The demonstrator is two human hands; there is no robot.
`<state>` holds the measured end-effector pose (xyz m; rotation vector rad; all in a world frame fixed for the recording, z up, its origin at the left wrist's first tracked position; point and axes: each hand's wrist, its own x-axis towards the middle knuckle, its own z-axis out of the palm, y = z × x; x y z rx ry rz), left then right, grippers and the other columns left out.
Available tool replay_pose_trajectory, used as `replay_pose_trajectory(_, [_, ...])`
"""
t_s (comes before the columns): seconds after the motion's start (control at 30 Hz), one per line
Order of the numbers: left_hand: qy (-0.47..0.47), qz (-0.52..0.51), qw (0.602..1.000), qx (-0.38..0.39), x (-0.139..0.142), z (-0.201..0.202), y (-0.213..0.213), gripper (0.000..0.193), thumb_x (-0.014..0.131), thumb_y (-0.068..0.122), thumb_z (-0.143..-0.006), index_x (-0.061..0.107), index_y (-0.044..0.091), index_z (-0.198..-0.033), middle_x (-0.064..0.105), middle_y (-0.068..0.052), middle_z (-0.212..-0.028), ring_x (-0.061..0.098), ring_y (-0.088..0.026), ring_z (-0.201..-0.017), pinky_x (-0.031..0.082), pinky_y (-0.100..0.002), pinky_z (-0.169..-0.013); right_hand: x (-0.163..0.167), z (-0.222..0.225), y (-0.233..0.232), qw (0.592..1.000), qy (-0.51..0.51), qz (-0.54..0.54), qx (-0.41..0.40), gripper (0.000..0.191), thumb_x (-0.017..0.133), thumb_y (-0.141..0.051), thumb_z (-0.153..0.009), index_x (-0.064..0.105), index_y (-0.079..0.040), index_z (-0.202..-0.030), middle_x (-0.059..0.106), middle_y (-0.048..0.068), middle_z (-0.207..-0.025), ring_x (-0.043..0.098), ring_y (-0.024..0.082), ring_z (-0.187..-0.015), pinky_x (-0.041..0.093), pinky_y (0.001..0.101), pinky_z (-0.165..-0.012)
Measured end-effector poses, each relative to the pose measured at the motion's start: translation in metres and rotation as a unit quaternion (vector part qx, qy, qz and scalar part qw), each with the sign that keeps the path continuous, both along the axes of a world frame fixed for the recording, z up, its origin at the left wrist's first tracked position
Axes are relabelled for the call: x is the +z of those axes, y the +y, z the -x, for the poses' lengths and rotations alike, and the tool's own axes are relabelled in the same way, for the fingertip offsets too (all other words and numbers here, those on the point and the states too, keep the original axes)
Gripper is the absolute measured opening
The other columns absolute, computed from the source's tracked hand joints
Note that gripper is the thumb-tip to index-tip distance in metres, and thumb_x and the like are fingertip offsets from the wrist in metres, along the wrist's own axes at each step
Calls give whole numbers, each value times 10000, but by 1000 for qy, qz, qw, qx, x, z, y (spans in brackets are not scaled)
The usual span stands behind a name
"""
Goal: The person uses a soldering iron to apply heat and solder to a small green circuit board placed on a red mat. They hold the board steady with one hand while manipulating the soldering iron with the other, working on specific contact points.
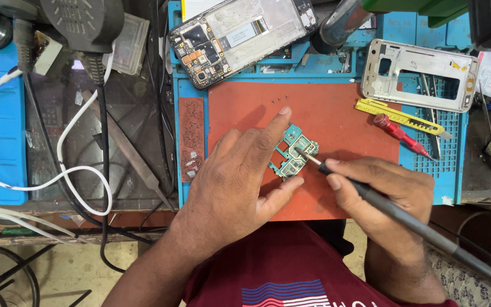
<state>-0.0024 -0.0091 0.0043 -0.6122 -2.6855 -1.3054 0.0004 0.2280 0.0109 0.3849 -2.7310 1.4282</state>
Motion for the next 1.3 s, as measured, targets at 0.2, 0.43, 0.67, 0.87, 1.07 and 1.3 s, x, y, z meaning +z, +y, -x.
replay_pose_trajectory(0.2, [5,0,1000,1,0,1,1,887,850,293,-875,366,41,-1574,661,-124,-1202,609,-288,-1005,532,-431,-928,1,0,2,1000,6,-12,10,242,796,-117,-871,773,-11,-1087,778,112,-887,738,128,-701,542,229,-585])
replay_pose_trajectory(0.43, [1,-6,1000,1,1,1,0,885,849,282,-878,363,48,-1579,661,-116,-1212,610,-296,-1023,530,-433,-941,-3,1,3,1000,15,-9,6,251,800,-115,-871,773,-13,-1098,780,111,-884,727,120,-689,540,218,-581])
replay_pose_trajectory(0.67, [0,-3,1000,0,2,2,2,889,849,279,-875,359,46,-1578,664,-118,-1213,602,-300,-999,526,-438,-923,-1,1,3,1000,11,10,2,246,794,-121,-884,765,-13,-1104,783,127,-937,743,122,-710,549,210,-573])
replay_pose_trajectory(0.87, [-2,-3,1000,0,3,1,1,882,850,281,-879,365,42,-1576,666,-118,-1199,610,-294,-1005,530,-434,-923,2,1,1,1000,-9,2,5,251,798,-111,-867,768,0,-1090,782,123,-893,741,125,-697,544,215,-569])
replay_pose_trajectory(1.07, [-3,-2,1000,1,3,1,0,875,851,280,-875,374,32,-1566,666,-129,-1212,613,-298,-1004,529,-438,-923,4,0,0,1000,0,4,-2,243,801,-88,-867,766,3,-1089,769,127,-889,731,121,-720,527,212,-599])
replay_pose_trajectory(1.3, [5,-6,1000,-1,7,2,1,868,848,265,-875,376,25,-1563,660,-133,-1232,609,-309,-1011,522,-444,-929,7,0,0,999,-18,20,-33,235,796,-74,-873,771,-5,-1096,767,116,-864,692,102,-658,491,211,-549])
